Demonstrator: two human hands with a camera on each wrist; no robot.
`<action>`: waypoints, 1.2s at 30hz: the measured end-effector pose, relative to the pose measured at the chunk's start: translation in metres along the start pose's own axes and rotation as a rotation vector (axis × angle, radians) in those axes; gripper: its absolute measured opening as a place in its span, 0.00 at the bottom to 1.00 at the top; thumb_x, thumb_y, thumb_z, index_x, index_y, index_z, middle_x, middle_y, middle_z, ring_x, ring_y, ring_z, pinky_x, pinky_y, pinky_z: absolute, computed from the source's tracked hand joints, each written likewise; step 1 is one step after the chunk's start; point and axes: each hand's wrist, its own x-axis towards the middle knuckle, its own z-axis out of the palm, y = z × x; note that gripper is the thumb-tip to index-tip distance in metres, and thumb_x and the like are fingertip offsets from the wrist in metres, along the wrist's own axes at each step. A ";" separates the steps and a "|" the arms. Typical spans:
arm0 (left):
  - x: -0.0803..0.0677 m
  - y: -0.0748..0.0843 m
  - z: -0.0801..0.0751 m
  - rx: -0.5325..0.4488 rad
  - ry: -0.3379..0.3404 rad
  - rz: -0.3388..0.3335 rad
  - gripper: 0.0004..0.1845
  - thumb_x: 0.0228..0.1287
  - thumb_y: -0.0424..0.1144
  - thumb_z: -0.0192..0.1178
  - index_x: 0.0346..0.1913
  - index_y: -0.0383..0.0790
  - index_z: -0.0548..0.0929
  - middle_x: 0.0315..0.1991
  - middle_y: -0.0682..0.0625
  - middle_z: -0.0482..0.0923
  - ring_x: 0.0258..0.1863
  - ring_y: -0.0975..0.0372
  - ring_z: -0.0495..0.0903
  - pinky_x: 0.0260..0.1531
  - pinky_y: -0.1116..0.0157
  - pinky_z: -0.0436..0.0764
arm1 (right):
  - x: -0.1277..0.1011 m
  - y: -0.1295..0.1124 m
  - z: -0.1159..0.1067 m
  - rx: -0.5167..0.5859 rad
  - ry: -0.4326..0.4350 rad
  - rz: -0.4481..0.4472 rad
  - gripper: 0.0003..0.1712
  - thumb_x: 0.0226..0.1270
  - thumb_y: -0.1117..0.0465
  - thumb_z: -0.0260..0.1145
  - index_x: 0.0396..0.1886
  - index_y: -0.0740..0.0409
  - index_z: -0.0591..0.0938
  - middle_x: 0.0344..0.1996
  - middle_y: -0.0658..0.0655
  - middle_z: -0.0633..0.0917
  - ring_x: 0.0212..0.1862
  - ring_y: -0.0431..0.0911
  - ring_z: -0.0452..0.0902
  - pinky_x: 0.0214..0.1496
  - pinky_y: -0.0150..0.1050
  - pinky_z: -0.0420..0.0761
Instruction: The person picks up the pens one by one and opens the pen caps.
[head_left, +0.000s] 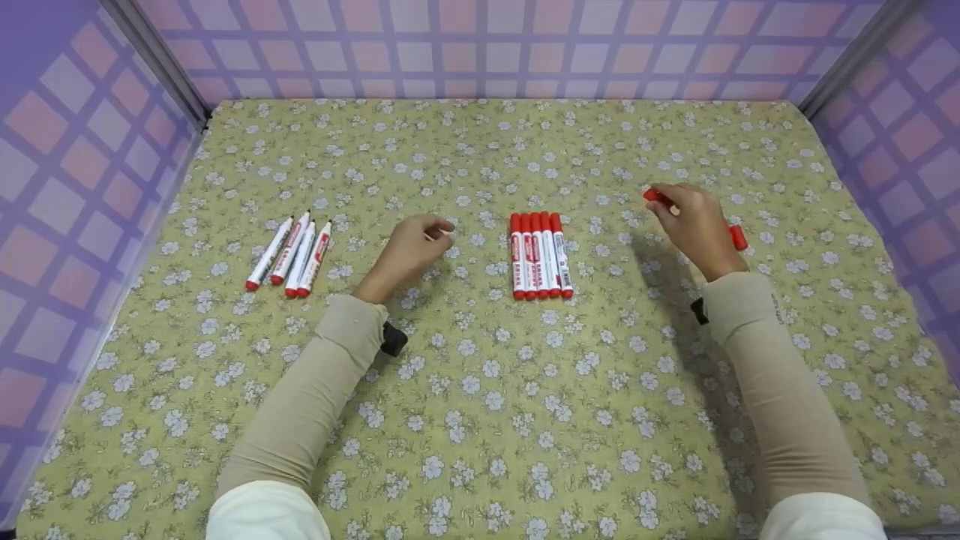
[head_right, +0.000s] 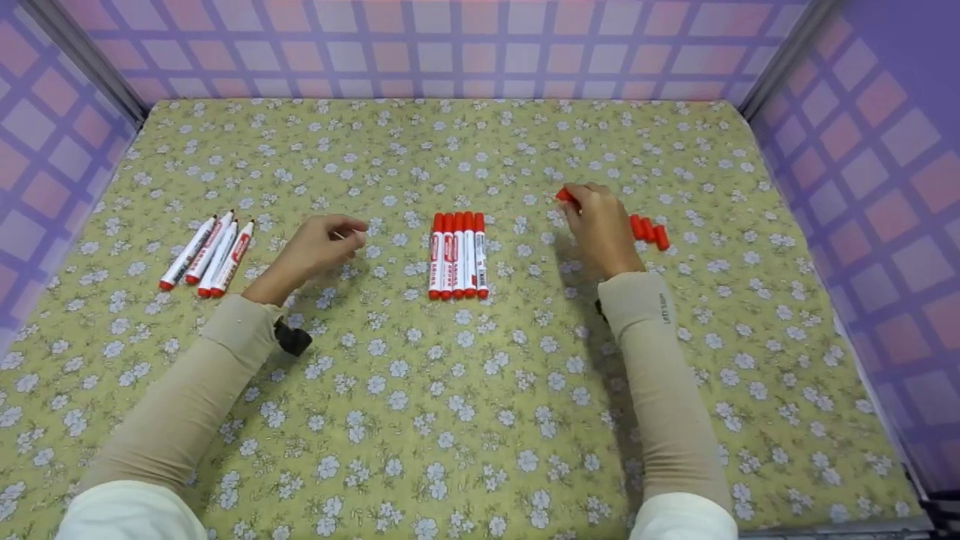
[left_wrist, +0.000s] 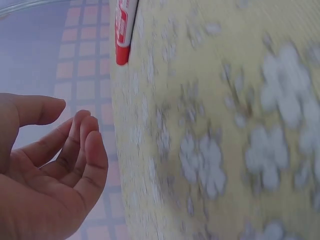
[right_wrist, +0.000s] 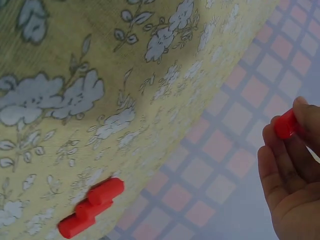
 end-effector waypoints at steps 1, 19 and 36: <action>0.001 0.002 0.003 -0.003 -0.011 -0.001 0.19 0.71 0.40 0.51 0.60 0.36 0.76 0.49 0.43 0.75 0.44 0.55 0.75 0.38 0.61 0.75 | 0.000 0.003 -0.002 0.012 0.006 0.022 0.18 0.65 0.66 0.64 0.54 0.70 0.81 0.45 0.70 0.84 0.45 0.59 0.81 0.46 0.53 0.80; 0.017 0.022 0.043 -0.044 -0.110 -0.026 0.20 0.69 0.39 0.51 0.60 0.37 0.75 0.42 0.45 0.78 0.36 0.56 0.78 0.30 0.66 0.73 | -0.010 0.052 -0.028 0.090 -0.027 0.408 0.27 0.70 0.52 0.59 0.61 0.65 0.76 0.50 0.70 0.82 0.37 0.45 0.79 0.31 0.23 0.72; 0.026 0.022 0.060 -0.065 -0.151 -0.106 0.21 0.69 0.40 0.51 0.62 0.38 0.73 0.39 0.45 0.78 0.26 0.61 0.74 0.28 0.66 0.74 | -0.024 0.083 -0.045 0.101 -0.079 0.600 0.26 0.72 0.58 0.55 0.65 0.68 0.72 0.56 0.73 0.77 0.46 0.48 0.75 0.27 0.16 0.68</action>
